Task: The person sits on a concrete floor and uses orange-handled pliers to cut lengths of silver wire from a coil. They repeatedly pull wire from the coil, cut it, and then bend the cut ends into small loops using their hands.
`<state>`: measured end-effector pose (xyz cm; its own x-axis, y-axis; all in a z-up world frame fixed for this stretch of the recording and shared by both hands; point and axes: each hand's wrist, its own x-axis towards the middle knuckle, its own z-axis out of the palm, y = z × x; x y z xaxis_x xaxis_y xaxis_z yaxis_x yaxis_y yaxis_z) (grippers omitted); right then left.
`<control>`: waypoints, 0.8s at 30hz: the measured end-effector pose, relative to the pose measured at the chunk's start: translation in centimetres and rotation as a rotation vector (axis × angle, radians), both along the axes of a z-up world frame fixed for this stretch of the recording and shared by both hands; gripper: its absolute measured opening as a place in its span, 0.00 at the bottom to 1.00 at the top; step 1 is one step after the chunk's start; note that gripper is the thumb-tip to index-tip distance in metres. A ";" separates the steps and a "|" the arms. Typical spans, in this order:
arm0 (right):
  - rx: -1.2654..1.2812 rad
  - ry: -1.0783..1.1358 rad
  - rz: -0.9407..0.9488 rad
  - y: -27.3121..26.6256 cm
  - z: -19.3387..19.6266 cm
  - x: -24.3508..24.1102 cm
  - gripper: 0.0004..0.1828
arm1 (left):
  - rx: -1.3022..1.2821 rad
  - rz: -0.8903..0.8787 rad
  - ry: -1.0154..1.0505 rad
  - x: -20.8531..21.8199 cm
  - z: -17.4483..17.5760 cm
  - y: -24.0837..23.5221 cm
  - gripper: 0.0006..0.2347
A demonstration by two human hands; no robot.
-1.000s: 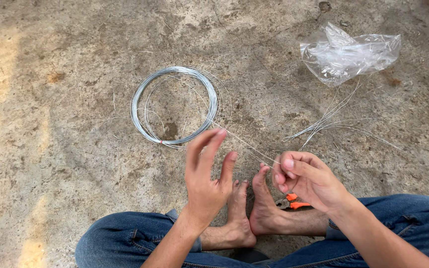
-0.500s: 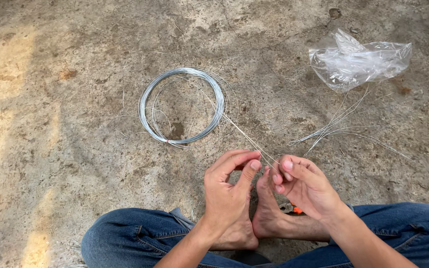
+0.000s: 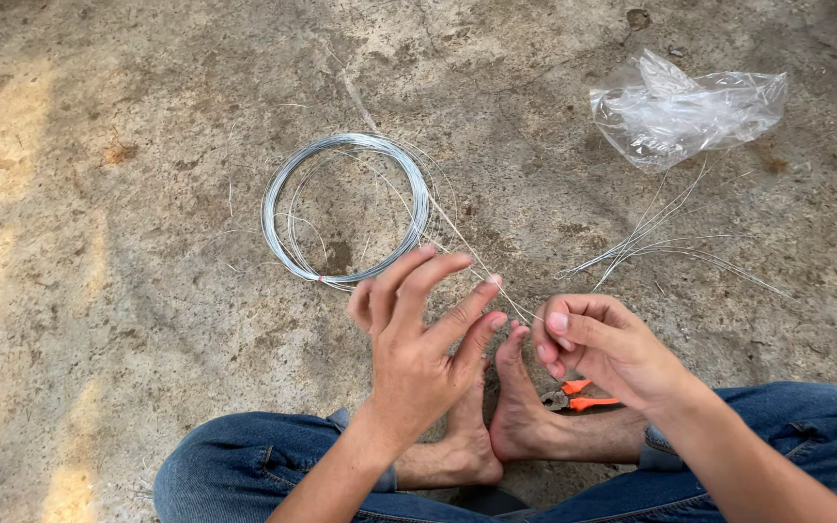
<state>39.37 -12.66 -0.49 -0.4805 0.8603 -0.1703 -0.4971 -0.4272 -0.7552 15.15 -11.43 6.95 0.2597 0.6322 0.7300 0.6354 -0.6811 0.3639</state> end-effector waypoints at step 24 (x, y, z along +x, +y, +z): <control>0.817 -1.103 -0.455 0.8 9.6 3.6 0.11 | -1.220 -0.321 -0.785 3.2 -3.0 3.2 0.08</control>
<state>42.96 -11.85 9.09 -0.0945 0.9364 0.3380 0.5160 0.3364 -0.7878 18.30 -8.24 3.96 0.3035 0.9359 -0.1789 -0.1032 0.2189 0.9703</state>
